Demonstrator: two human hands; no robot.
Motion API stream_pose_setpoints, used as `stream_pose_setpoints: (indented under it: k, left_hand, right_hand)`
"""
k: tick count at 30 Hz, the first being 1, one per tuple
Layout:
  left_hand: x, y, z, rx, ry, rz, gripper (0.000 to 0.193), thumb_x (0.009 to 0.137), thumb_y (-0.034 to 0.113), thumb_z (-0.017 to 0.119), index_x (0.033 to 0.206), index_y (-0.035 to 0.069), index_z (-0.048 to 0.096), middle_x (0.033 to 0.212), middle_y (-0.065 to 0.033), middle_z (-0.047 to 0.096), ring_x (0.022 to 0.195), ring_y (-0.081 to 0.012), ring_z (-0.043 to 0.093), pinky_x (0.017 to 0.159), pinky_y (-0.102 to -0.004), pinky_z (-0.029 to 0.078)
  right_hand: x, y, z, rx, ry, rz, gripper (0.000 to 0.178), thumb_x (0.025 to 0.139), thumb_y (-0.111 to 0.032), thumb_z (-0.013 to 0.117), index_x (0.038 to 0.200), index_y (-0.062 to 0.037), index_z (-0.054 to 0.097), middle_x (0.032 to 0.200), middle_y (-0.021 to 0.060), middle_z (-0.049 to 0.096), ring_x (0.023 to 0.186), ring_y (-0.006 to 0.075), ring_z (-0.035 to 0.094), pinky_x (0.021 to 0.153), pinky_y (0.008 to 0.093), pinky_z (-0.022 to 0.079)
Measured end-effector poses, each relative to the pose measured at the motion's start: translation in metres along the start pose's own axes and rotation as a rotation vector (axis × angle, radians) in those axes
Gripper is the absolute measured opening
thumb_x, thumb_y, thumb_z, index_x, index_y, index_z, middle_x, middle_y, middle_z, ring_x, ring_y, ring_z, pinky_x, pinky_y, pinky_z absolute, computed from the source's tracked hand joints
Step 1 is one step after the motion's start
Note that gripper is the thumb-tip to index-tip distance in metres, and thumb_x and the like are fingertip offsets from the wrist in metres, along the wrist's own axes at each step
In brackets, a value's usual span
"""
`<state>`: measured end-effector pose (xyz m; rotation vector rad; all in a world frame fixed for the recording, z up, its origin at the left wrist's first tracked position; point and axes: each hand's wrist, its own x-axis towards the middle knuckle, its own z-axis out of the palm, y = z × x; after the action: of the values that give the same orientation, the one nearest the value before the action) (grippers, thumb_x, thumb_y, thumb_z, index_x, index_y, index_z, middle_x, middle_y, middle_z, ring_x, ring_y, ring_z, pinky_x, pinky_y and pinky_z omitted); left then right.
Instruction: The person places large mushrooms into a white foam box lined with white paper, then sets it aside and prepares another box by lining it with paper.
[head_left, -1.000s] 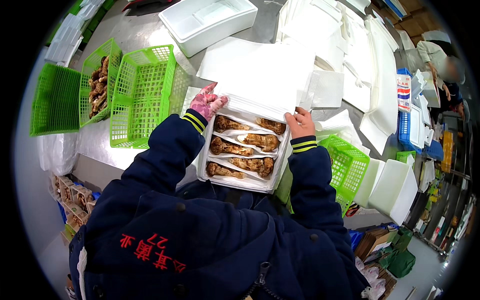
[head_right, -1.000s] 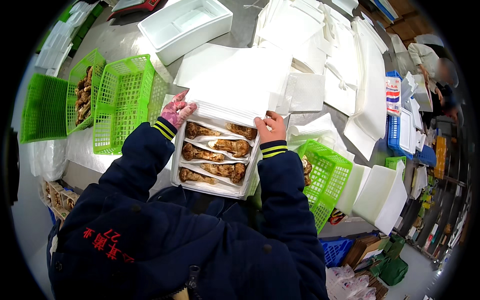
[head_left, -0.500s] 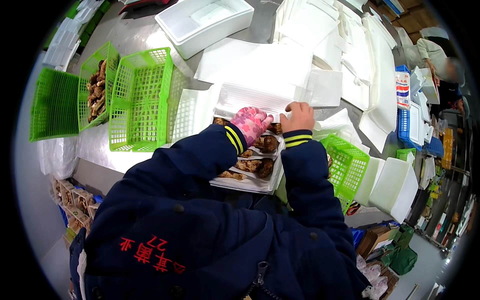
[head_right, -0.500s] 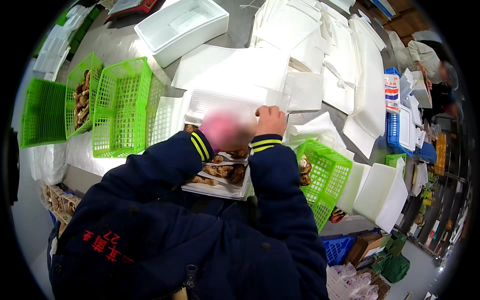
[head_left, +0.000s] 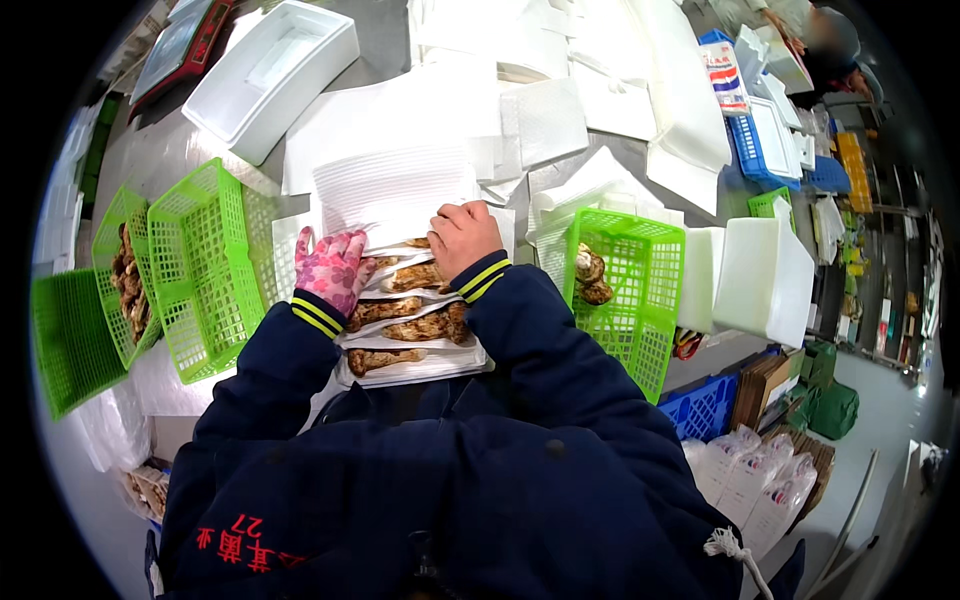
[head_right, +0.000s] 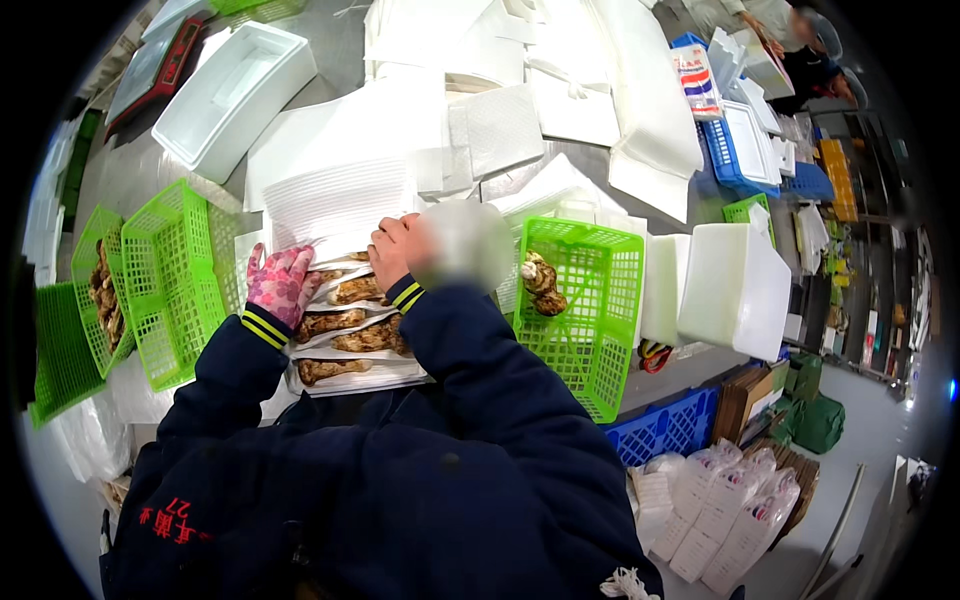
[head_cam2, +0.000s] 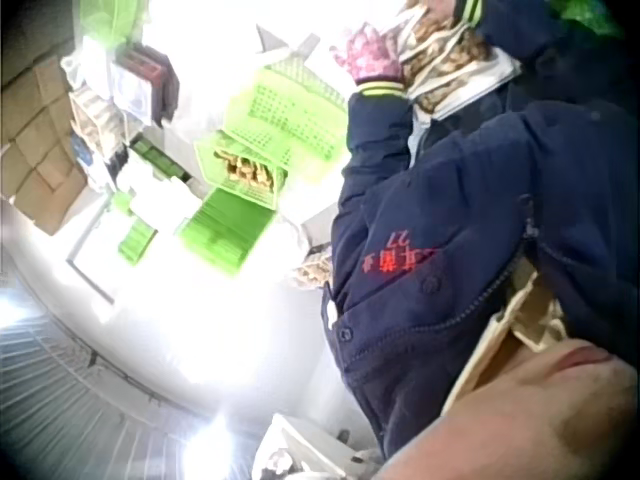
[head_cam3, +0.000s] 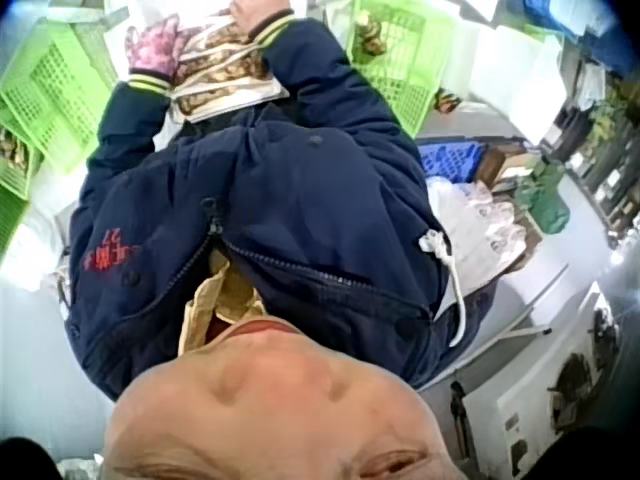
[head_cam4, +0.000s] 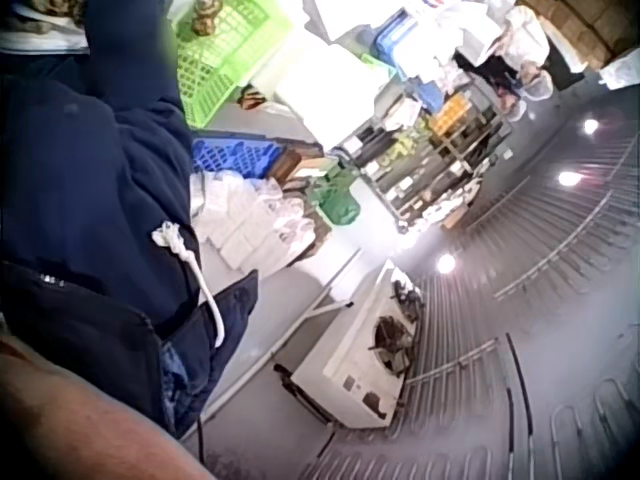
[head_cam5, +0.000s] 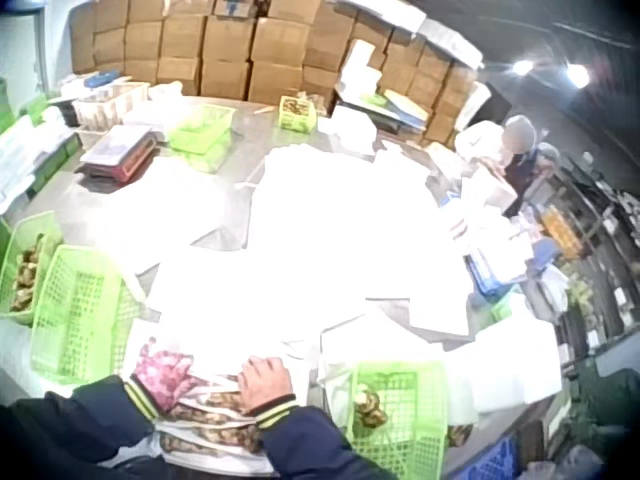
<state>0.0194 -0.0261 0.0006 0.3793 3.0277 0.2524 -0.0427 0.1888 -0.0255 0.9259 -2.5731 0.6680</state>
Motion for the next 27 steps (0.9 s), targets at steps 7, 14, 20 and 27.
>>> stream_pose_setpoints:
  k: [7, 14, 20, 27]
  left_hand:
    - [-0.008, -0.002, -0.004, -0.148, 0.179, 0.018, 0.042, 0.084, 0.022, 0.05, 0.124, 0.01, 0.045, 0.114, -0.0087, 0.053, 0.109, -0.024, 0.048, 0.102, -0.0477, 0.021]
    - [-0.003, 0.0, -0.003, -0.371, 0.408, 0.049, 0.042, 0.08, 0.011, 0.057, 0.121, 0.007, 0.048, 0.116, -0.0147, 0.052, 0.108, -0.0315, 0.048, 0.093, -0.0406, 0.036]
    - [-0.015, -0.003, 0.014, -0.521, 0.511, -0.072, 0.039, 0.086, 0.009, 0.049, 0.124, 0.001, 0.044, 0.124, -0.0183, 0.045, 0.113, -0.0314, 0.044, 0.098, -0.0374, 0.034]
    - [-0.024, -0.024, 0.0, -0.429, 0.555, -0.123, 0.033, 0.083, 0.005, 0.052, 0.115, 0.004, 0.054, 0.122, -0.016, 0.047, 0.113, -0.0315, 0.044, 0.095, -0.0379, 0.036]
  right_hand:
    - [-0.043, 0.048, -0.114, -0.05, 0.228, 0.42, 0.02, 0.074, -0.003, 0.057, 0.093, -0.0027, 0.062, 0.085, 0.0118, 0.062, 0.078, 0.026, 0.059, 0.069, 0.0336, 0.048]
    - [-0.061, 0.14, -0.144, 0.122, -0.045, 0.833, 0.028, 0.073, -0.024, 0.065, 0.095, -0.0056, 0.064, 0.076, 0.011, 0.065, 0.068, 0.0223, 0.062, 0.065, 0.0311, 0.049]
    - [-0.077, 0.103, -0.143, -0.187, -0.573, 0.601, 0.048, 0.063, -0.031, 0.073, 0.104, -0.0099, 0.06, 0.095, 0.0165, 0.056, 0.084, 0.0313, 0.057, 0.074, 0.0366, 0.047]
    - [-0.067, 0.095, -0.166, -0.095, -0.265, 0.601, 0.035, 0.067, -0.022, 0.071, 0.094, -0.0009, 0.062, 0.08, 0.0115, 0.053, 0.07, 0.0239, 0.055, 0.063, 0.0321, 0.046]
